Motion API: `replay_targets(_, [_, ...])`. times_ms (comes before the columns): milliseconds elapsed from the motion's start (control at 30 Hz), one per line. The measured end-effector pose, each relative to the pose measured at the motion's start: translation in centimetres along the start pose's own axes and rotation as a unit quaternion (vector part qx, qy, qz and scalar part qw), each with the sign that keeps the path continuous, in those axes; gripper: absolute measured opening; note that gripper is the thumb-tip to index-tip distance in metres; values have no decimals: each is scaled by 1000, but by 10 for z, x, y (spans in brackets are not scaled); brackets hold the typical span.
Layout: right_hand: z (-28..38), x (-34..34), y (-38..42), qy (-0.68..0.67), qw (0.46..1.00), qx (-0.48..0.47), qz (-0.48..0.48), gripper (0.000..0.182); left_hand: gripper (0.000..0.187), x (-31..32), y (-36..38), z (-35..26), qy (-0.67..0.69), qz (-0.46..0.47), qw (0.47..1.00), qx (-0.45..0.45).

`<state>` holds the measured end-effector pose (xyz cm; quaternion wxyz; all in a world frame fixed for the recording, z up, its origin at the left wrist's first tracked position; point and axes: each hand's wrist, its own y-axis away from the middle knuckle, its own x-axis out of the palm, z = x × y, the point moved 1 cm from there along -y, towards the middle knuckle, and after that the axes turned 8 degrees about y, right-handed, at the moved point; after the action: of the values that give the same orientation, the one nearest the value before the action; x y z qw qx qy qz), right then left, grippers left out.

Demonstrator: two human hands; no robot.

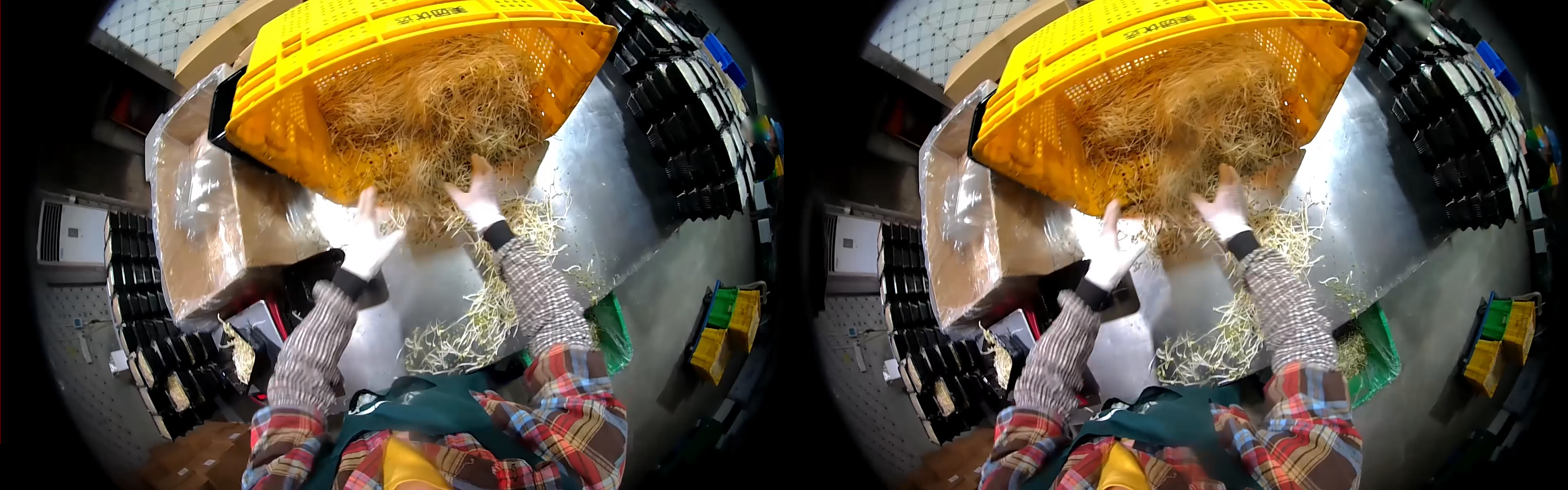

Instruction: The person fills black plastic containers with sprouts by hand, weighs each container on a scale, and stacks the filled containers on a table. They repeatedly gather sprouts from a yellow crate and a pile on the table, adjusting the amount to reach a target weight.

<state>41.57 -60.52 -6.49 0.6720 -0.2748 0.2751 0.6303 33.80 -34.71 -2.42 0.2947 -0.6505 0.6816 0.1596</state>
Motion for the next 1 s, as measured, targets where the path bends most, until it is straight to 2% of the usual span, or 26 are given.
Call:
replay_targets(67, [9, 31, -16, 100, 992, 1, -71, 99, 93, 41, -68, 19, -51, 60, 997, -23])
replay_targets(133, [22, 45, -28, 104, 990, 59, -80, 97, 89, 66, -124, 21, -9, 95, 988, -122])
replay_targets(167, [37, 37, -34, 108, 987, 117, -8, 96, 84, 76, -141, 27, -7, 123, 976, -181])
replay_targets(200, [43, 40, -39, 117, 984, 135, -13, 87, 76, 94, -151, 52, 42, 87, 983, -155])
replay_targets(267, [26, 67, -45, -13, 995, 86, -55, 78, 65, 117, -161, 61, 164, 94, 971, -148])
replay_targets(300, [26, 63, -41, -58, 994, 93, -23, 73, 57, 120, -155, 49, 153, 108, 968, -168])
replay_targets(333, [30, 56, -38, -104, 990, 97, 7, 68, 59, 106, -150, 6, 307, 201, 895, -255])
replay_targets(367, [18, 57, -31, -105, 992, 60, 27, 65, 62, 100, -142, -16, 328, 246, 862, -298])
replay_targets(433, [6, 32, 11, -169, 984, -55, -5, 61, 67, 92, -103, -37, 371, 275, 836, -297])
replay_targets(500, [-2, -16, 60, -169, 979, -111, -32, 57, 71, 95, -59, -42, 392, 234, 851, -259])
replay_targets(567, [-19, -68, 86, 8, 996, -80, -23, 58, 72, 104, -26, -22, 391, 208, 851, -282])
replay_targets(633, [-36, -108, 92, 78, 995, 61, -12, 78, 77, 118, -2, -1, 388, 107, 873, -275])
replay_targets(667, [-61, -112, 97, 134, 987, 85, -33, 91, 79, 123, 4, 1, 378, 53, 889, -251])
replay_targets(700, [-79, -111, 102, 150, 982, 112, -27, 96, 85, 123, 1, -4, 326, 58, 905, -265])
replay_targets(733, [-92, -106, 106, 165, 976, 138, -22, 101, 86, 124, -5, -22, 350, 62, 892, -280])
replay_targets(800, [-75, -80, 113, 225, 973, 42, 28, 102, 87, 133, -12, -66, 392, 67, 863, -311])
replay_targets(867, [-31, -77, 115, 215, 965, 2, 150, 100, 84, 150, 1, -61, 387, 140, 858, -306])
replay_targets(933, [-38, -76, 109, 171, 983, 14, 62, 98, 83, 147, 0, -57, 293, 135, 913, -249])
replay_targets(1000, [-53, -84, 91, 163, 985, 36, -44, 99, 88, 124, -14, -40, 97, 46, 985, -134])
